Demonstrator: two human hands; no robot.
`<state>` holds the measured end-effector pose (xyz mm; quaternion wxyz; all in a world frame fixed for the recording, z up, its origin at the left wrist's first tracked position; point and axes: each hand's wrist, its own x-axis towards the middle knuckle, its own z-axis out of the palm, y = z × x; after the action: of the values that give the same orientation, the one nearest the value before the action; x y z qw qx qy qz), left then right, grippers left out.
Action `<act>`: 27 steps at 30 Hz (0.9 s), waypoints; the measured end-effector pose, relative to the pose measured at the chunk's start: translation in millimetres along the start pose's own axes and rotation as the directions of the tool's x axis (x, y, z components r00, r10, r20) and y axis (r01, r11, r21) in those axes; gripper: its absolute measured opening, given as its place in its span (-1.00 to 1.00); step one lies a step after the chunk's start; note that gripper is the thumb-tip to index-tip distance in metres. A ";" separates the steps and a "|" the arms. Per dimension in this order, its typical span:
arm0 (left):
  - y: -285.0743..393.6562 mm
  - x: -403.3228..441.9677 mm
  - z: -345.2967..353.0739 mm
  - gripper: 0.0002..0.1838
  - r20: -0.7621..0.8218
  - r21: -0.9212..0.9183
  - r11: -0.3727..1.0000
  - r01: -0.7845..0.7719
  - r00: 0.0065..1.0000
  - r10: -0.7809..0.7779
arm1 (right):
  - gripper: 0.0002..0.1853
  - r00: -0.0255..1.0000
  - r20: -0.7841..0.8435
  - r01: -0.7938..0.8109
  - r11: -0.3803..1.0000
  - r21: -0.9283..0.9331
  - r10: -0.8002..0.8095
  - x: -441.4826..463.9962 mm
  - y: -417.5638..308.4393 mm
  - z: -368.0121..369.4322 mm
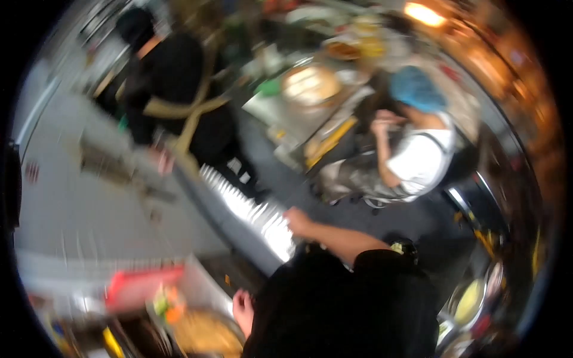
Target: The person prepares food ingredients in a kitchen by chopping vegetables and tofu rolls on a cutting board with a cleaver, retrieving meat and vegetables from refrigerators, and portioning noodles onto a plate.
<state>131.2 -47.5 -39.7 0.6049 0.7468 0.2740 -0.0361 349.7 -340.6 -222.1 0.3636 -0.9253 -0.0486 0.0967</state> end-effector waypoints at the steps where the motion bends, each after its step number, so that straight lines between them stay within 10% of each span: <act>1: -1.4 25.7 15.4 -0.73 0.059 0.001 0.999 -0.035 0.998 0.035 | -0.59 1.000 0.003 -0.015 1.000 -0.006 0.015 14.6 1.0 -26.6; 5: 90.8 63.5 69.2 -0.57 0.275 0.181 0.983 -0.038 0.961 -0.014 | -0.62 0.992 -0.120 0.055 0.989 0.140 -0.038 51.7 -8.2 -82.9; 15: 76.2 258.9 66.8 -0.69 0.412 0.161 0.959 -0.233 0.899 0.150 | -0.60 0.991 -0.089 0.126 0.941 0.314 -0.103 196.6 -66.5 -65.8; 22: 104.2 323.0 4.5 -0.65 0.063 0.265 0.948 -0.179 0.984 0.168 | -0.10 0.793 0.088 0.562 0.780 0.274 -0.603 389.6 -323.3 -75.0; 27: 116.7 391.5 -54.4 -0.62 -0.141 0.143 0.989 -0.039 0.988 0.060 | -0.15 0.712 0.063 0.632 0.677 0.379 -0.700 516.2 -537.5 -47.0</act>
<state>500.6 132.1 -73.0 0.5302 0.7947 0.2954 0.0141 853.3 103.9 104.2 0.5158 -0.7535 -0.4036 0.0572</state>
